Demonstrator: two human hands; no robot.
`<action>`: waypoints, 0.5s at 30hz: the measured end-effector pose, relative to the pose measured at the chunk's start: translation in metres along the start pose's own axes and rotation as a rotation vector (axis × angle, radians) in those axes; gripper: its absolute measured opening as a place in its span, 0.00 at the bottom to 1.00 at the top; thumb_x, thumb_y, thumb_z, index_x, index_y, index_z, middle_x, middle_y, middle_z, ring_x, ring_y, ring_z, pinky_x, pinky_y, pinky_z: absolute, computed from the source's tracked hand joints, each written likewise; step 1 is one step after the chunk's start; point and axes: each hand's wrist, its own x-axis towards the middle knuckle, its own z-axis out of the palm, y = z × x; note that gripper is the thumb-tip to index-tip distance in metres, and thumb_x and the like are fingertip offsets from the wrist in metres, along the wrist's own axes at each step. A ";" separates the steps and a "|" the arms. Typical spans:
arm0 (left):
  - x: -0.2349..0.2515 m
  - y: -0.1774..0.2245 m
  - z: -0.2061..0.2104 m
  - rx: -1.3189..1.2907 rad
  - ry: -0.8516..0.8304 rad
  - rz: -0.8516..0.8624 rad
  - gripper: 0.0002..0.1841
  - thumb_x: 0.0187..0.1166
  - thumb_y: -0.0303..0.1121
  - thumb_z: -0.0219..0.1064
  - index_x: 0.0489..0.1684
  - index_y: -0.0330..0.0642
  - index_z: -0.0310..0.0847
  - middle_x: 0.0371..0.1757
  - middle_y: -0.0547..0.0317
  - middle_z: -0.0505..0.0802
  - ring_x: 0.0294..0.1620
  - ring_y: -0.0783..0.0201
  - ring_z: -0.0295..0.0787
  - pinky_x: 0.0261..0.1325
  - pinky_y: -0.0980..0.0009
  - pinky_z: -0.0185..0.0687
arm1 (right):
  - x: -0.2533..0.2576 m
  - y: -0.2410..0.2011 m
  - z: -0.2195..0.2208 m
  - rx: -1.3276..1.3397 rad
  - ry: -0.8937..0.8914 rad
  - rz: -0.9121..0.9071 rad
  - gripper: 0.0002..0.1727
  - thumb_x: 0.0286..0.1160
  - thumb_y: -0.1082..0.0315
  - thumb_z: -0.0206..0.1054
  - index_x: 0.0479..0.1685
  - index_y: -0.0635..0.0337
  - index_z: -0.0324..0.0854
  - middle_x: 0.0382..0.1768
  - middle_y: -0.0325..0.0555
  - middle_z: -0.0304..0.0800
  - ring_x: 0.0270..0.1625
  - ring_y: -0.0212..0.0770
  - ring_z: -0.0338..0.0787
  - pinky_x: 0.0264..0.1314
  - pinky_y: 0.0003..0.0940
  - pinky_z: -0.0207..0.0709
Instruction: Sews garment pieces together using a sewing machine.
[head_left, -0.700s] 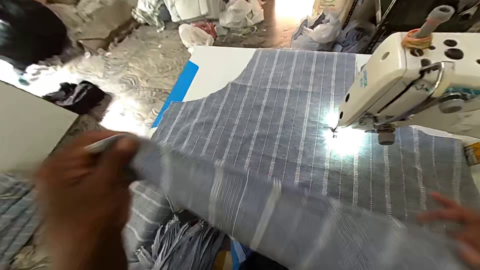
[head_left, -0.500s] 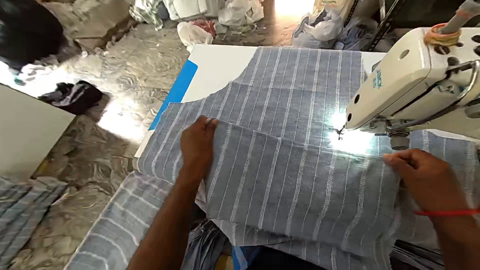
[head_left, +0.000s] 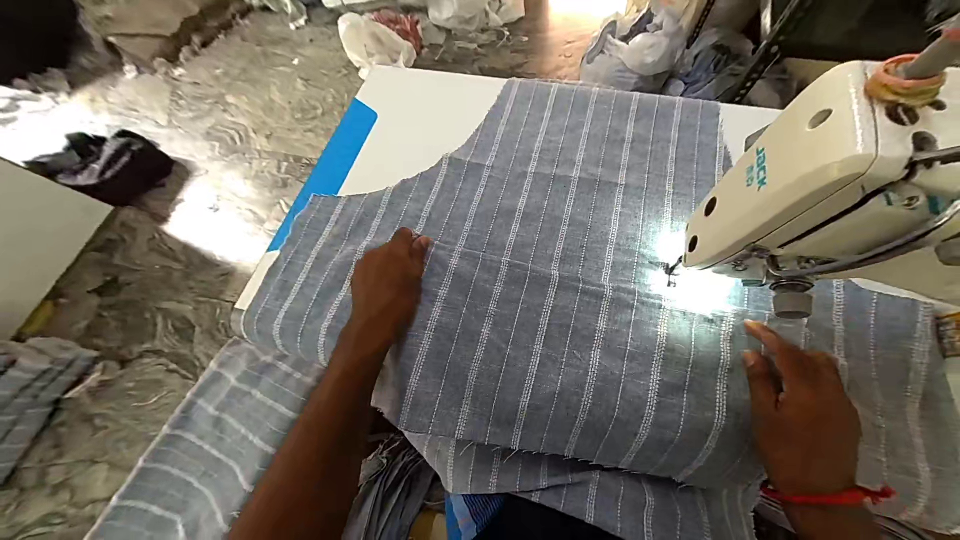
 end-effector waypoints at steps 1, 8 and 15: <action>0.002 0.001 -0.002 0.000 -0.011 -0.006 0.26 0.96 0.48 0.44 0.46 0.30 0.76 0.33 0.32 0.86 0.42 0.29 0.88 0.43 0.31 0.78 | 0.002 0.001 0.004 -0.016 -0.014 0.007 0.21 0.92 0.60 0.55 0.77 0.51 0.81 0.51 0.70 0.84 0.46 0.70 0.87 0.40 0.66 0.79; -0.011 0.023 -0.004 0.115 0.081 -0.035 0.20 0.91 0.38 0.54 0.69 0.30 0.75 0.58 0.24 0.87 0.58 0.24 0.86 0.54 0.29 0.79 | 0.009 0.000 0.004 -0.037 -0.085 0.034 0.22 0.91 0.60 0.57 0.80 0.50 0.78 0.51 0.69 0.84 0.43 0.68 0.88 0.36 0.66 0.79; -0.119 0.141 0.067 0.036 0.094 0.387 0.36 0.88 0.64 0.43 0.93 0.58 0.60 0.94 0.51 0.64 0.95 0.37 0.49 0.81 0.15 0.32 | 0.008 -0.027 -0.007 -0.115 -0.090 -0.003 0.26 0.86 0.59 0.63 0.79 0.60 0.77 0.82 0.79 0.62 0.75 0.84 0.72 0.66 0.82 0.69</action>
